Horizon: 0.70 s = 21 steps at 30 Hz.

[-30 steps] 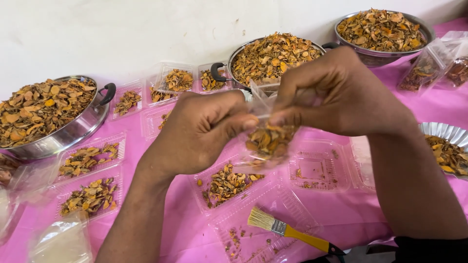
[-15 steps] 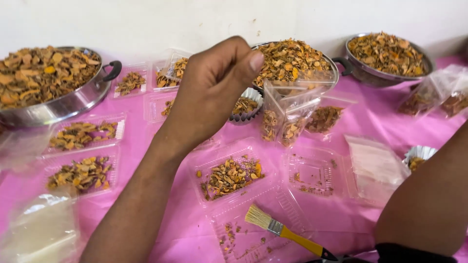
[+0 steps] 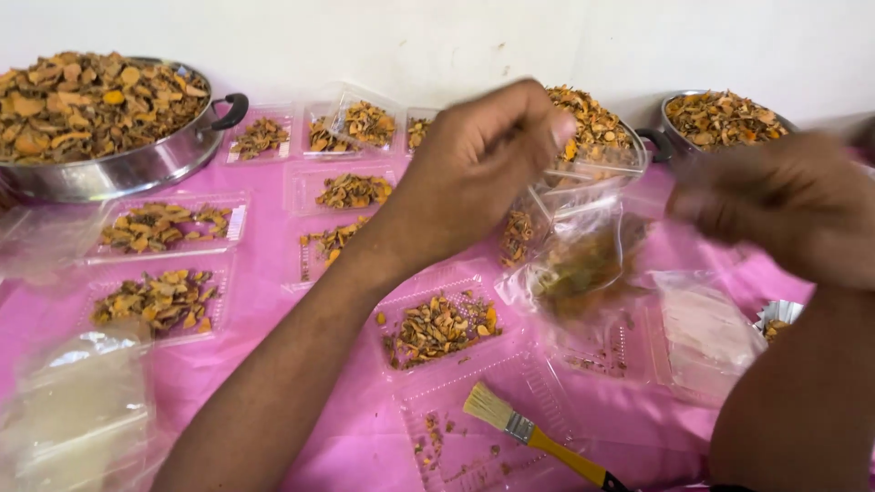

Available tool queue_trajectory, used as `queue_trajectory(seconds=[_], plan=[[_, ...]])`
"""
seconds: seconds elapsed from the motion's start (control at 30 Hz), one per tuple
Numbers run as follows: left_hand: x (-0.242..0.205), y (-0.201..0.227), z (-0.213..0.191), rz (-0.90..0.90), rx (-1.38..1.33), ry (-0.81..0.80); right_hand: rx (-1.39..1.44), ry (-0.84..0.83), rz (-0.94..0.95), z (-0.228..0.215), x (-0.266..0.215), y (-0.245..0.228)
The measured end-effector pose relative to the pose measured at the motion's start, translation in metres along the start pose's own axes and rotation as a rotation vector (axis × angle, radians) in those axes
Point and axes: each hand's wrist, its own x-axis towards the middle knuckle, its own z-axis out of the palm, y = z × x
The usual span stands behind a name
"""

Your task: Sorting and cleaning dried tea ingredients in plastic trays using a brush and hands, followed by packaging them into small plastic bags.

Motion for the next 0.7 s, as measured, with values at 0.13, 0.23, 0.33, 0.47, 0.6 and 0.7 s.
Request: queue_trajectory(seconds=[0.13,0.23,0.33,0.47,0.6,0.7], plan=[[0.0,0.021,0.008,-0.391,0.095,-0.443,0.034,0.046,0.015,0.004,0.002,-0.005],[-0.006,0.019,0.021,-0.305,0.095,-0.692,-0.136,0.212,0.091,0.009,0.005,-0.012],[-0.003,0.018,0.02,-0.421,0.273,-0.464,-0.04,0.262,0.031,0.011,0.005,-0.014],[-0.006,0.013,0.014,-0.38,0.288,-0.528,-0.032,0.151,-0.019,0.006,0.0,-0.015],[-0.012,0.002,0.014,-0.161,0.381,-0.599,-0.213,0.173,-0.063,0.001,-0.02,-0.005],[-0.011,0.014,0.018,-0.402,0.435,-0.598,-0.196,0.409,0.333,0.0,-0.06,-0.001]])
